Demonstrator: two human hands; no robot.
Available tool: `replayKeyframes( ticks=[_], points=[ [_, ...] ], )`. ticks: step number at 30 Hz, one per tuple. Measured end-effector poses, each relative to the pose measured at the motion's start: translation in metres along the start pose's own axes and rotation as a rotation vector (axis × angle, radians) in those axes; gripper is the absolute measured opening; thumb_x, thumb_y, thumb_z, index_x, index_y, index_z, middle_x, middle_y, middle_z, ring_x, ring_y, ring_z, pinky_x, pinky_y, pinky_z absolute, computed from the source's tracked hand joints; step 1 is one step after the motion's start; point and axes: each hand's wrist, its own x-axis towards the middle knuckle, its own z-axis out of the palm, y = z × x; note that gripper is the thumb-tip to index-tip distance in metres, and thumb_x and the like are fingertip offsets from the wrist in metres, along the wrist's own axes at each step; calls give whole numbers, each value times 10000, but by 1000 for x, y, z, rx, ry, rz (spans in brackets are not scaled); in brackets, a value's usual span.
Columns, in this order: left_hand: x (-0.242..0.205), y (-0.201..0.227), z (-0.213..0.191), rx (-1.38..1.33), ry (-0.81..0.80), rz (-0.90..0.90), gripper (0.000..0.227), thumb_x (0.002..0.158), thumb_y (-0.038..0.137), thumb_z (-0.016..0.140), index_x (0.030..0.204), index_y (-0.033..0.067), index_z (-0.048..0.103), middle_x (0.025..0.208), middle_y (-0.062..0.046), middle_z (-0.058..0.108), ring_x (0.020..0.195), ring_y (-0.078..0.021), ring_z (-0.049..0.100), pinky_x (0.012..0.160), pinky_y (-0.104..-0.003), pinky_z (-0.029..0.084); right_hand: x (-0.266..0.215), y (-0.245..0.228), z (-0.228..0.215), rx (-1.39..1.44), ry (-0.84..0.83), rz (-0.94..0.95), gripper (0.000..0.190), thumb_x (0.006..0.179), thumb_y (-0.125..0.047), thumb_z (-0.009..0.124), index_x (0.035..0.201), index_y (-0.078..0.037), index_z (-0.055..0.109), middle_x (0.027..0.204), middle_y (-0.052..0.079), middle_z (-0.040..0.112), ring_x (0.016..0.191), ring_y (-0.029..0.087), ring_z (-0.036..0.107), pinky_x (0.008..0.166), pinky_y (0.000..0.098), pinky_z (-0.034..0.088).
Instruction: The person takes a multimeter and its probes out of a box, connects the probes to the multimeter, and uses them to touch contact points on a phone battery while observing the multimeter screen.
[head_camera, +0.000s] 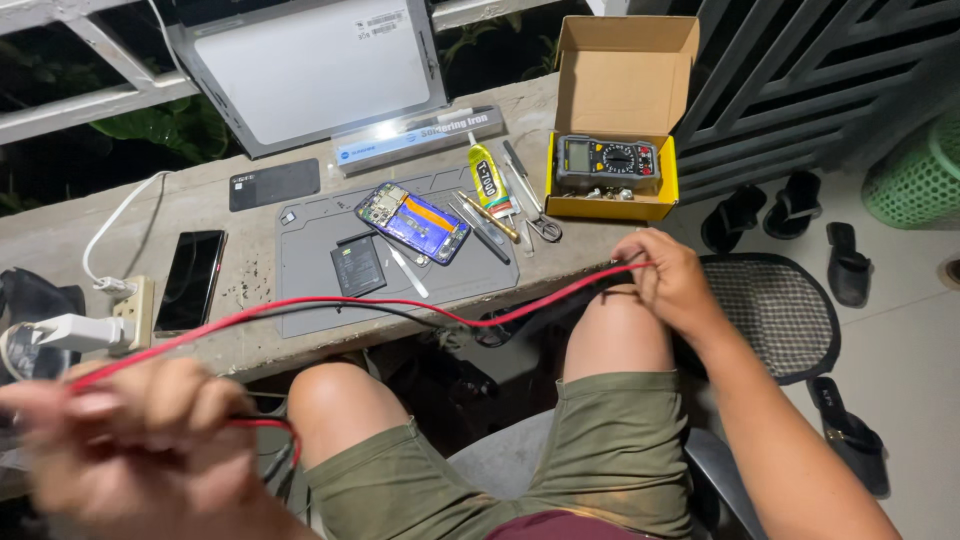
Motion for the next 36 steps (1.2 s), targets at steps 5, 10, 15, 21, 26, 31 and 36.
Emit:
replayKeyframes(
  ticks=[5, 10, 15, 21, 26, 31, 36],
  points=[
    [3, -57, -3, 150, -84, -117, 321, 1059, 287, 546, 945, 13, 668, 593, 99, 366, 535, -55, 331, 440, -203, 210, 8, -31, -13, 455, 91, 340, 225, 1104, -296, 468, 1054, -132, 614, 745, -16, 434, 614, 22, 462, 568, 228, 615],
    [-2, -86, 23, 508, 27, -186, 331, 1005, 196, 566, 1090, -103, 678, 493, 51, 325, 408, -54, 278, 388, -197, 181, 20, -63, -12, 279, -42, 338, 97, 999, -132, 600, 1093, -112, 615, 971, 0, 629, 850, 87, 555, 792, 228, 463],
    [1, -121, 27, 426, -21, -390, 624, 947, 101, 635, 1533, -25, 464, 730, 8, 562, 489, -35, 403, 514, -200, 453, 25, -102, -15, 469, -341, 597, 263, 1012, -162, 551, 1272, -127, 570, 958, 62, 630, 742, 133, 682, 673, 277, 618],
    [6, -181, 34, 923, -195, -230, 659, 913, 230, 674, 1521, 127, 441, 1494, -116, 594, 1318, -244, 629, 1131, -396, 467, 34, -135, -10, 556, -379, 218, 190, 1053, -153, 447, 1142, -82, 600, 707, 54, 687, 648, 141, 674, 633, 280, 608],
    [10, -215, 15, 1093, -222, -401, 288, 965, 277, 719, 767, 179, 534, 698, 114, 499, 684, -47, 436, 642, -254, 401, 47, -142, -33, 245, -401, -38, 191, 1040, -190, 484, 1077, -98, 648, 964, 16, 713, 861, 144, 663, 786, 273, 501],
    [15, -224, 15, 967, -201, -494, 285, 1008, 330, 601, 835, 124, 694, 713, 46, 576, 671, -79, 513, 680, -249, 423, 40, -99, -46, 447, -250, 277, 184, 960, -82, 606, 1126, -79, 686, 936, 28, 725, 780, 93, 648, 658, 244, 578],
    [16, -234, 23, 801, -225, -610, 434, 1057, 396, 463, 751, 114, 586, 713, -28, 676, 580, -89, 481, 554, -249, 375, 38, -65, -44, 786, 70, 343, 61, 911, -27, 709, 944, 23, 723, 897, 140, 712, 709, 144, 631, 507, 207, 523]
  ],
)
